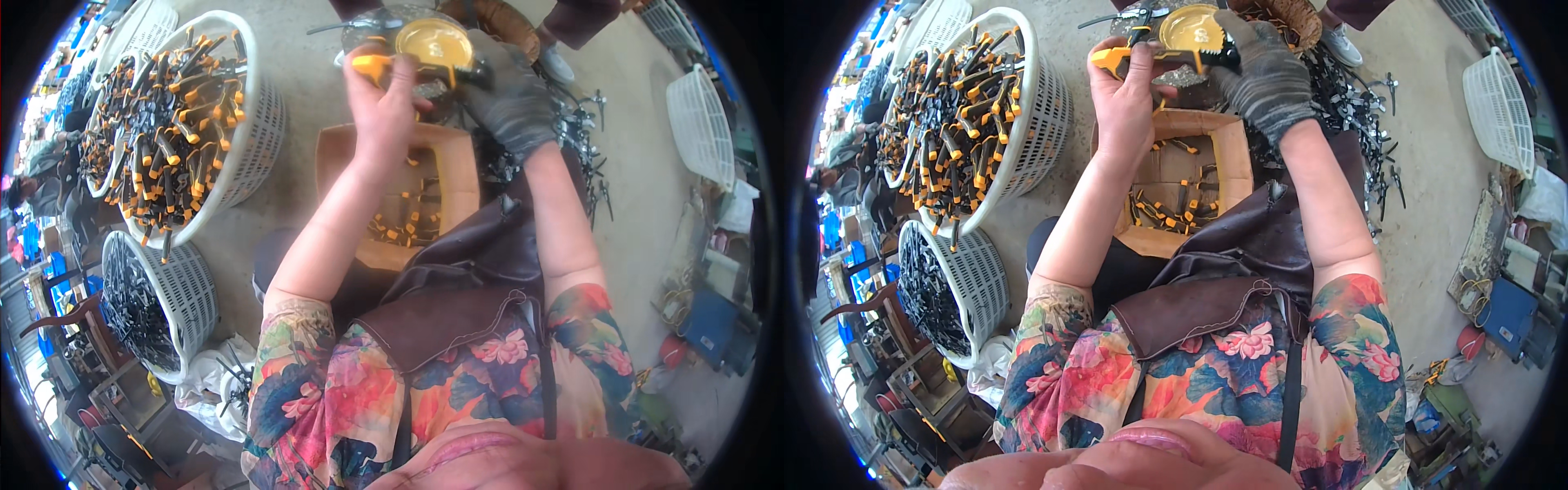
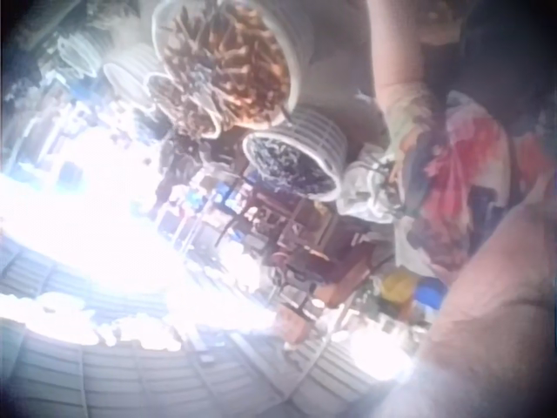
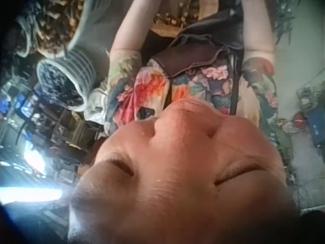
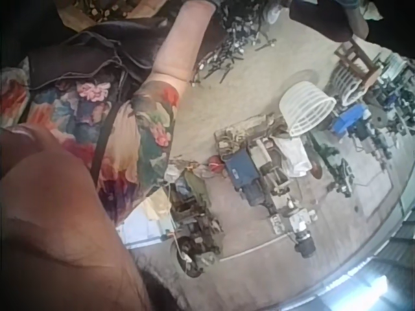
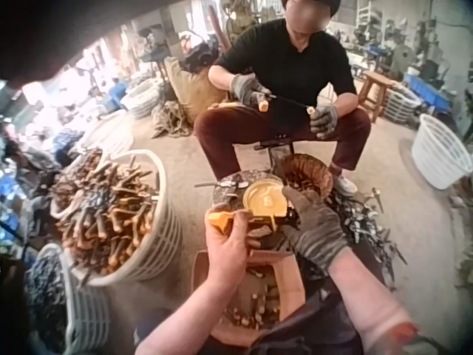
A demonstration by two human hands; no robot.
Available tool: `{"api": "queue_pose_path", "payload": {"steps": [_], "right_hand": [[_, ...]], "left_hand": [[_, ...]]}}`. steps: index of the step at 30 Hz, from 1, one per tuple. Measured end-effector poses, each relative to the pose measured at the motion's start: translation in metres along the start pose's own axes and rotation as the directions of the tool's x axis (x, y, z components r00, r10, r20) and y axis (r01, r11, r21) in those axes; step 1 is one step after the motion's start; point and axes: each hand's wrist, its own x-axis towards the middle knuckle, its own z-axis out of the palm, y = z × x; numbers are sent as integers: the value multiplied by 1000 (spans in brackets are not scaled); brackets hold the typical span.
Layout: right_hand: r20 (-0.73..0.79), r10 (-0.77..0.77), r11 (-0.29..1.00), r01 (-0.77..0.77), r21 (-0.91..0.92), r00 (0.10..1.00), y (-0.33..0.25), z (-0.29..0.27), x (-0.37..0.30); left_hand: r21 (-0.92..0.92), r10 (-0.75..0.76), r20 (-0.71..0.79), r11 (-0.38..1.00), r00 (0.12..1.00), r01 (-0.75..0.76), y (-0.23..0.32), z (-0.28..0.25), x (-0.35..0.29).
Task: The person assembles tools by taking handle grips from a box, fitting them onto metal handles, and placing the assembled tools into a basket.
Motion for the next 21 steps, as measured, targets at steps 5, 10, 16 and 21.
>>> {"api": "queue_pose_path", "payload": {"steps": [5,10,16,21], "right_hand": [[-158,74,779,42,625,985,37,8,1],[226,115,263,-249,932,967,42,-7,2],[138,162,610,-209,765,977,50,11,2],[40,111,748,-110,655,993,67,40,4]], "left_hand": [[-436,-262,155,847,952,304,9,-16,11],[-552,-425,169,707,889,443,-5,-30,26],[-456,-447,44,787,893,416,-45,-38,32],[-249,-411,20,881,912,402,-58,-37,36]]}}
